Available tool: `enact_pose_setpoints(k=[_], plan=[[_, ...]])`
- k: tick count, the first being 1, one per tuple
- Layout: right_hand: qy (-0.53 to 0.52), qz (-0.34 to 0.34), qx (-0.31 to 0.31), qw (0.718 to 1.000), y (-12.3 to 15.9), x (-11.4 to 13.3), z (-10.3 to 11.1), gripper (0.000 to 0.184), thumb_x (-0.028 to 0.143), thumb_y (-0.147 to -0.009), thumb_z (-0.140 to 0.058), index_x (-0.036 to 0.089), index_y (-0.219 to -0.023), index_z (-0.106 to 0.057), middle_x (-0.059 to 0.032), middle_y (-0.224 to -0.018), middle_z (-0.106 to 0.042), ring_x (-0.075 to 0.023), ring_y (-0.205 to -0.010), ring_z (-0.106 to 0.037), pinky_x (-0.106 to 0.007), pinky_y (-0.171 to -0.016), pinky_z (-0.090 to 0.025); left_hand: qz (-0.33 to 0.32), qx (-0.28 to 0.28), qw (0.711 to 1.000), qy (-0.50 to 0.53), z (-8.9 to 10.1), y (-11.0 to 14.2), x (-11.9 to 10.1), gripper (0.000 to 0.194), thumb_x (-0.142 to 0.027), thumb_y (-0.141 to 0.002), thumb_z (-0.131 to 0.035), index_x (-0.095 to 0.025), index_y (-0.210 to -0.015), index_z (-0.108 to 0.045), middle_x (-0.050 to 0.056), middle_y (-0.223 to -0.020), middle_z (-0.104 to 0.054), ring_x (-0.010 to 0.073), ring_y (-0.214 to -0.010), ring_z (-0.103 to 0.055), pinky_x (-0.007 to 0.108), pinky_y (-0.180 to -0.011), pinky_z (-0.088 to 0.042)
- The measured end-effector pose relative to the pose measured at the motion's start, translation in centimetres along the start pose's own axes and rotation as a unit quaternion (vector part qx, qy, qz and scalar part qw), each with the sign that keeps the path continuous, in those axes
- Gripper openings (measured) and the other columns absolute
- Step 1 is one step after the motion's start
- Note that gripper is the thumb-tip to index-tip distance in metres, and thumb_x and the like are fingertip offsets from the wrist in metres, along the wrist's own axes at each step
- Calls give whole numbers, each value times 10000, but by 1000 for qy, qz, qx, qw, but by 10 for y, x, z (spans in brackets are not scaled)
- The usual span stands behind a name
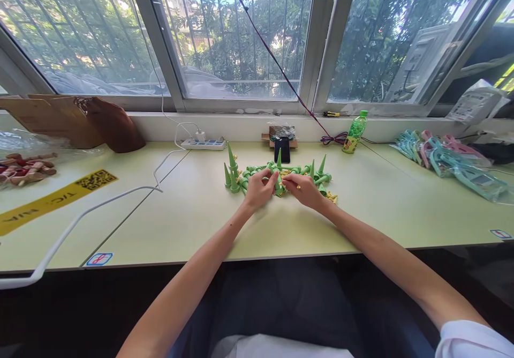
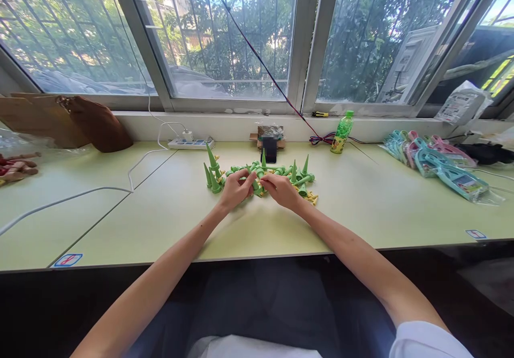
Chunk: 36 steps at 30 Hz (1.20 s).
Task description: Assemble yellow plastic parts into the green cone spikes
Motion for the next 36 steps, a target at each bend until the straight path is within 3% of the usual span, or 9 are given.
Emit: enact_pose_setpoints(k=[8, 16, 21, 36], plan=[[-5, -27, -10, 1000, 0, -4, 0, 316, 425, -1002, -455, 190, -904, -641, 0, -634, -598, -130, -565, -520, -251, -593, -426, 4, 32, 999, 8, -3, 0, -1, 387, -525, -893, -546, -197, -695, -494, -28, -503, -538, 116, -446, -531, 231, -459, -391], [15, -36, -29, 999, 2, -12, -1, 269, 385, -992, -467, 195, -931, -646, -17, -728, -669, -125, -554, -538, -242, -578, -436, -20, 59, 998, 2, -6, 3, -2, 337, -477, -804, -685, -178, -907, -569, 51, -863, -676, 140, -655, -639, 236, -552, -478], [22, -32, -31, 999, 2, -13, -2, 270, 392, -991, -474, 196, -930, -648, -14, -714, -679, -122, -543, -544, -237, -574, -436, -22, 68, 997, -18, -7, 3, 2, 372, -429, -757, -743, -185, -955, -543, 48, -849, -676, 153, -657, -647, 248, -561, -491], [18, -30, -18, 999, 2, -11, -1, 322, 437, -1000, -445, 199, -919, -646, 4, -647, -630, -118, -514, -503, -236, -560, -415, -32, 52, 998, -12, -9, 1, 10, 291, -404, -797, -696, -181, -899, -540, 30, -786, -648, 136, -645, -618, 249, -561, -492]])
Point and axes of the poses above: each hand's wrist, its own y-axis away from the middle knuckle, its own z-axis out of the back of the hand, x = y × z, the point moved 4 cm from there along -y, towards the middle knuckle
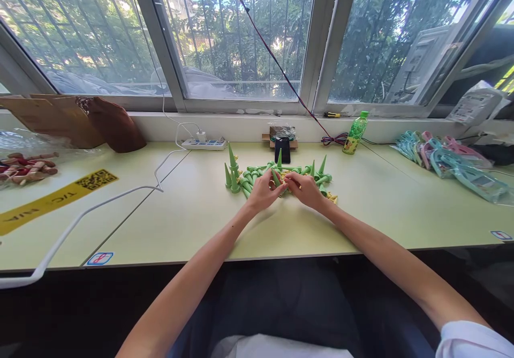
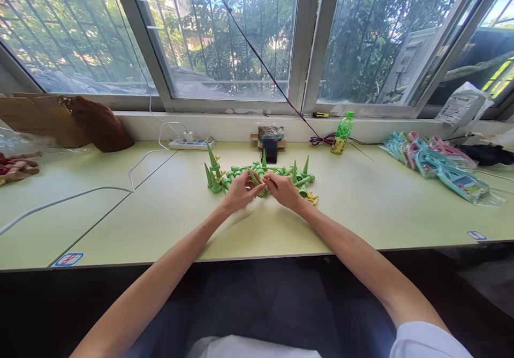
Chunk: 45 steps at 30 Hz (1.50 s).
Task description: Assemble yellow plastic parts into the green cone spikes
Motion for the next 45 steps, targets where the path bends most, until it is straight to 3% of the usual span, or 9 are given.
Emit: enact_pose_setpoints(k=[15, 26, 34, 45], plan=[[-18, -8, 13, 1000, 0, 4, 1, 346, 401, -1028, -383, 205, -835, -593, 9, -642, -578, -122, -534, -485, -244, -576, -416, 24, -18, 999, 24, 1, 2, -9, 293, -443, -814, -661, -194, -822, -508, -13, -665, -597, 109, -513, -548, 233, -479, -428], [-35, -5, 11, 999, 0, 5, -1, 248, 405, -974, -515, 193, -1039, -626, -31, -760, -657, -137, -585, -573, -255, -558, -472, 49, -56, 995, 66, 7, 1, -9, 317, -455, -798, -689, -193, -791, -511, -32, -552, -565, 114, -429, -542, 230, -422, -402], [-69, -28, 38, 997, 1, 2, -3, 370, 406, -903, -638, 187, -1187, -548, -39, -864, -658, -111, -575, -579, -238, -532, -480, 100, -80, 982, 141, 9, 1, -8, 352, -453, -776, -724, -198, -757, -482, -67, -446, -491, 88, -314, -446, 206, -324, -324], [-58, -25, 73, 995, 2, 4, -6, 540, 429, -835, -721, 210, -1278, -504, -62, -1006, -640, -123, -604, -587, -282, -565, -509, 115, -88, 980, 134, 9, 2, -6, 291, -386, -825, -660, -207, -705, -464, -61, -377, -497, 95, -285, -427, 191, -311, -315]])
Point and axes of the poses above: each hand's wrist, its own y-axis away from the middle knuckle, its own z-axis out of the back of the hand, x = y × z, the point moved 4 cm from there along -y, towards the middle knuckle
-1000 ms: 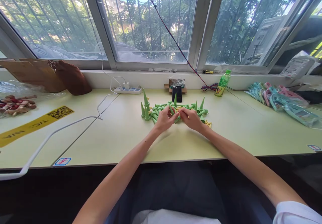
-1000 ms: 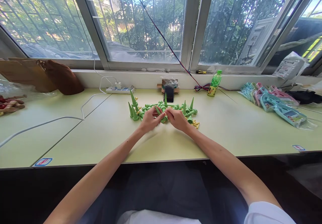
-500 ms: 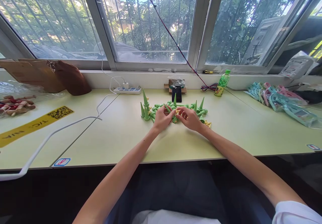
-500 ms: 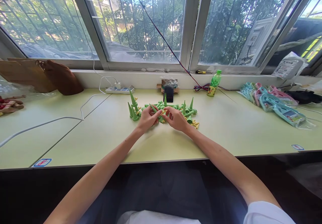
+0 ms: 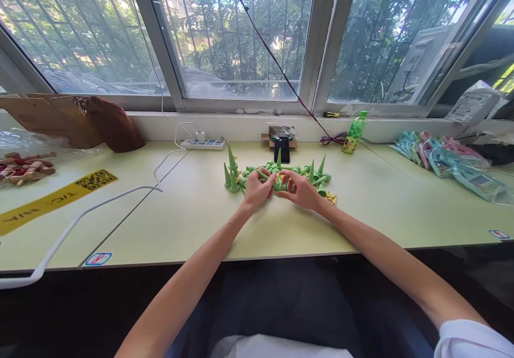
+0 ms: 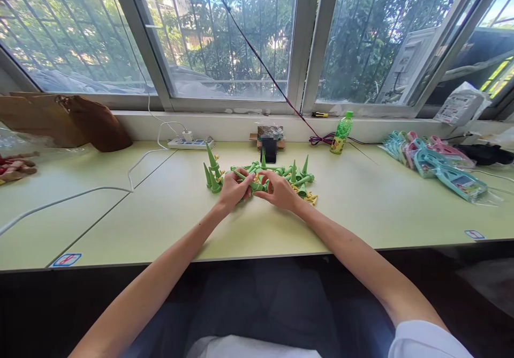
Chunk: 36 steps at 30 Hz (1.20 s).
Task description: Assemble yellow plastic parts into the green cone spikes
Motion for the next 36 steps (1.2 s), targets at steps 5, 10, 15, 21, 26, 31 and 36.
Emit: enact_pose_setpoints(k=[5, 10, 15, 21, 26, 31, 36], plan=[[15, 1, 14, 1000, 0, 0, -2, 619, 421, -802, -758, 215, -1317, -482, -76, -1054, -626, -131, -623, -596, -290, -570, -512, -11, 6, 1000, -12, -1, 1, -2, 278, -368, -829, -649, -200, -701, -467, -53, -388, -513, 90, -297, -441, 187, -333, -332], [20, -7, 19, 1000, 0, -2, -4, 621, 380, -804, -753, 201, -1331, -477, -79, -1060, -634, -131, -628, -607, -291, -586, -518, -16, 12, 999, -28, -3, 2, -3, 255, -344, -837, -628, -198, -706, -466, -54, -382, -504, 89, -305, -447, 184, -349, -337], [13, -17, 15, 1000, 0, -2, -4, 556, 360, -820, -731, 199, -1298, -496, -65, -1010, -645, -130, -615, -616, -286, -592, -519, -14, 16, 999, -24, -3, 2, -2, 255, -348, -829, -632, -196, -708, -467, -57, -393, -504, 86, -314, -450, 184, -360, -352], [10, -14, 16, 1000, 1, 1, -3, 533, 329, -829, -717, 197, -1295, -493, -62, -974, -643, -136, -621, -617, -280, -586, -514, -13, 19, 999, -22, -3, 2, -1, 256, -354, -818, -643, -191, -700, -485, -48, -408, -512, 93, -328, -470, 188, -359, -361], [5, -15, 20, 1000, 1, 2, -2, 536, 327, -835, -711, 189, -1304, -489, -59, -962, -641, -139, -628, -613, -278, -588, -511, -27, 19, 999, -5, -5, 2, -2, 228, -353, -807, -655, -192, -737, -510, -60, -439, -512, 95, -330, -479, 194, -353, -374], [2, -3, 23, 1000, 0, 2, -3, 533, 317, -843, -702, 184, -1314, -491, -58, -942, -646, -142, -627, -606, -281, -597, -512, -34, 28, 999, 8, -6, 1, -3, 170, -337, -801, -650, -187, -782, -572, -63, -473, -509, 94, -335, -494, 193, -343, -380], [3, 4, 23, 1000, 1, 1, -3, 528, 326, -855, -687, 180, -1323, -494, -66, -954, -649, -145, -629, -604, -293, -611, -520, -33, 23, 999, 7, -6, 0, -1, 162, -330, -797, -648, -182, -770, -590, -55, -492, -518, 93, -337, -496, 197, -335, -380]])
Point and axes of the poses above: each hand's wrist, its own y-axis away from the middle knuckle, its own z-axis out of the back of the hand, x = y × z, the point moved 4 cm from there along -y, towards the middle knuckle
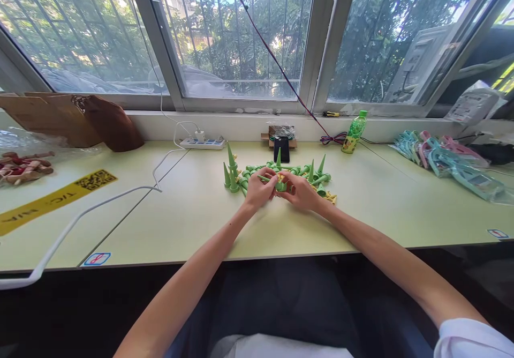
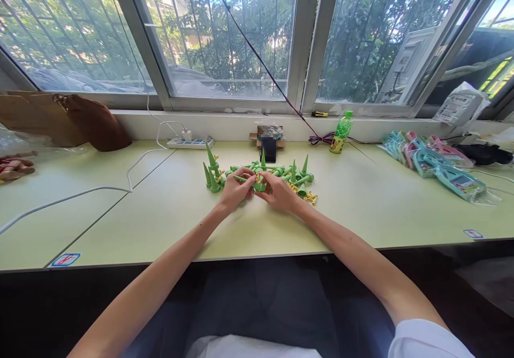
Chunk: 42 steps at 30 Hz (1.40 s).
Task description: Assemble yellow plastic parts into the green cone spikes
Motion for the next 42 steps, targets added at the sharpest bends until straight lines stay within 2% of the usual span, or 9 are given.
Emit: enact_pose_setpoints(k=[12, 31, 35, 39, 42], plan=[[6, 3, -3, 1000, 1, -1, 0, 534, 304, -855, -684, 190, -1338, -488, -79, -974, -657, -150, -627, -595, -298, -596, -516, 8, -2, 1000, 17, 0, 0, 1, 165, -318, -781, -662, -180, -748, -579, -52, -502, -517, 88, -343, -495, 197, -340, -374], [25, 12, 0, 1000, 2, -6, -2, 533, 259, -862, -652, 194, -1357, -466, -70, -977, -638, -145, -609, -566, -305, -607, -494, 80, -5, 993, 81, -2, 1, -2, 171, -276, -729, -682, -171, -726, -547, -54, -528, -502, 92, -349, -509, 198, -322, -358], [16, 7, 0, 1000, 2, -4, -2, 536, 252, -860, -645, 206, -1359, -455, -63, -969, -640, -139, -593, -554, -295, -587, -483, 75, -6, 995, 71, -1, 0, -1, 223, -326, -745, -708, -169, -739, -550, -50, -537, -516, 87, -355, -511, 195, -335, -368], [6, -16, 1, 1000, 1, -1, -1, 547, 234, -862, -629, 186, -1374, -441, -55, -912, -653, -137, -569, -559, -288, -574, -477, 70, 20, 995, 68, -2, 1, -3, 322, -446, -773, -713, -168, -802, -553, -36, -545, -550, 95, -390, -538, 194, -371, -404], [-2, -32, -5, 999, 1, -1, 0, 566, 217, -853, -620, 177, -1386, -433, -72, -971, -653, -130, -567, -574, -291, -581, -489, 62, 35, 995, 67, -1, 2, -6, 360, -457, -760, -736, -162, -873, -565, -24, -586, -575, 102, -439, -574, 207, -433, -465]])
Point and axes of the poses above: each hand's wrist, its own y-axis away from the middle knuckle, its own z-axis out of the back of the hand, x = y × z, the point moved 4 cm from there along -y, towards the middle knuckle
